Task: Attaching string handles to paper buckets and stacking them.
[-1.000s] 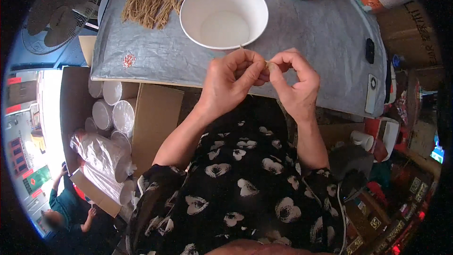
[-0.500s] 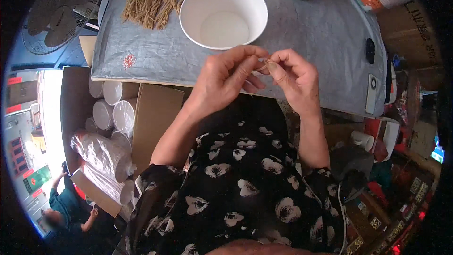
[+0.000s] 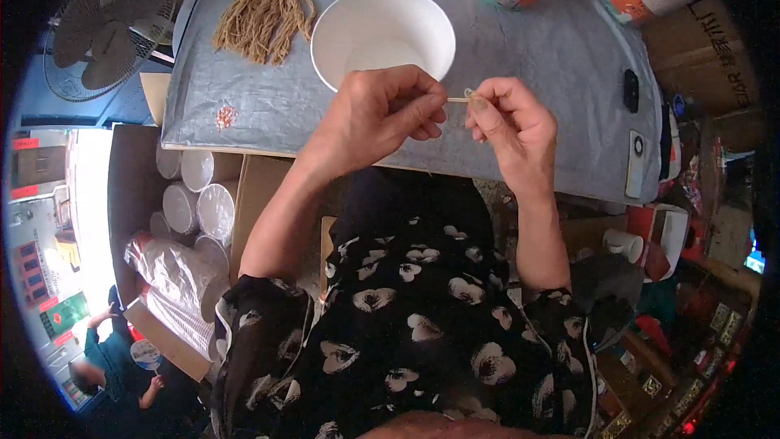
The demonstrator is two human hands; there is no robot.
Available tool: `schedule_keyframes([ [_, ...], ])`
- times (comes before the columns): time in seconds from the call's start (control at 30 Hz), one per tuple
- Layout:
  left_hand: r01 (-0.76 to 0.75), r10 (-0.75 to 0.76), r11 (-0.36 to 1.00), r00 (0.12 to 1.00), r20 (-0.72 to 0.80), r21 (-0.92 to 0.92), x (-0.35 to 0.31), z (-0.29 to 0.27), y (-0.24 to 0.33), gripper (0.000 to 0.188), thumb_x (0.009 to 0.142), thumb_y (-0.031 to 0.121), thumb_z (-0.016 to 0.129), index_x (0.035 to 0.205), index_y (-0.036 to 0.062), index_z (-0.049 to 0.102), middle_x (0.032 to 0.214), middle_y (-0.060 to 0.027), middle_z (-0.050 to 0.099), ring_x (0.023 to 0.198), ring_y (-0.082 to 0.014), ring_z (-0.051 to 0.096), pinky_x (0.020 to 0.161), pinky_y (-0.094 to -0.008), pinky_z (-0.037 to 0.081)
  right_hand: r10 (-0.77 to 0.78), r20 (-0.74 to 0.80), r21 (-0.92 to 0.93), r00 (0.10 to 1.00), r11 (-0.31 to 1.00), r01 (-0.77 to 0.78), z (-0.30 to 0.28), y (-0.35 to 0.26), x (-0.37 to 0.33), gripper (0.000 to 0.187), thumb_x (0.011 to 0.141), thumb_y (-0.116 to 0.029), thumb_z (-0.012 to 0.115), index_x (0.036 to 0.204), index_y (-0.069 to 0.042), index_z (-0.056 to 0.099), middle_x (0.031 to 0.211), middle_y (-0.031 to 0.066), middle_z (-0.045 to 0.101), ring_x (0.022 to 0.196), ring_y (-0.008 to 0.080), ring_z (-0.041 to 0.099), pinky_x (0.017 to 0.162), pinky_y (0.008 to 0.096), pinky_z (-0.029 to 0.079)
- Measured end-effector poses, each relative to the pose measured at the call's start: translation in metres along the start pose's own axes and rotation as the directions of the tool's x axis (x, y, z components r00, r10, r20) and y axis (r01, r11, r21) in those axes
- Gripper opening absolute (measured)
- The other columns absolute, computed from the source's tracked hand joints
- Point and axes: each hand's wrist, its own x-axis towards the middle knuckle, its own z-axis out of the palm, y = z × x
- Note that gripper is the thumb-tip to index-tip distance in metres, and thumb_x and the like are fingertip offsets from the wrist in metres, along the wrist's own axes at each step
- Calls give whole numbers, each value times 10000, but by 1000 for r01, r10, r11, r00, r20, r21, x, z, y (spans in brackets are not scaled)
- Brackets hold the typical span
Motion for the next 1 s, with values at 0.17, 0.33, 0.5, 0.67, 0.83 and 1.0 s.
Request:
schedule_keyframes([
  [0.17,35,-37,993,999,-16,-113,1,1,-5,192,1018,117,575,1020,-66,633,855,-105,710,790,-151,719,696,-268,605,-9,13,47,1000,999,8,-2,3,2,117,987,-126,631,1007,-12,613,821,-20,597,720,27,525,634,184,436],
  [0.33,51,-79,969,991,-111,-241,3,5,0,193,1033,137,550,1040,-51,595,826,-101,705,752,-148,716,661,-263,599,-6,58,101,998,995,0,-8,13,6,154,978,-136,639,1055,-4,619,843,-33,579,746,24,507,634,183,412],
  [0.5,-22,13,998,989,-145,-56,3,13,-6,158,1034,128,543,1043,-25,579,758,-65,678,666,-118,683,589,-246,561,117,71,107,991,987,-124,0,3,12,231,959,-191,680,1072,10,665,781,-68,561,704,10,481,600,186,379],
  [0.67,-55,69,995,982,-177,83,2,19,-3,104,1019,94,555,1018,-9,571,711,-51,654,621,-109,662,549,-252,536,145,48,120,988,981,-150,6,8,17,207,924,-213,723,975,-12,715,713,-77,584,640,7,477,547,191,357],
  [0.83,-67,115,971,972,-206,229,1,20,-2,63,986,57,580,970,0,556,641,-57,610,557,-135,630,516,-289,502,247,111,364,963,891,-271,2,15,17,164,892,-175,712,934,-17,695,689,-62,564,580,23,445,531,201,353],
  [1.0,-85,176,943,949,-263,323,1,9,-9,62,986,60,574,962,6,556,629,-58,600,545,-139,616,509,-297,488,267,469,463,842,738,-492,-23,13,20,141,882,-144,660,924,-9,655,670,-48,508,543,34,404,509,207,339],
])
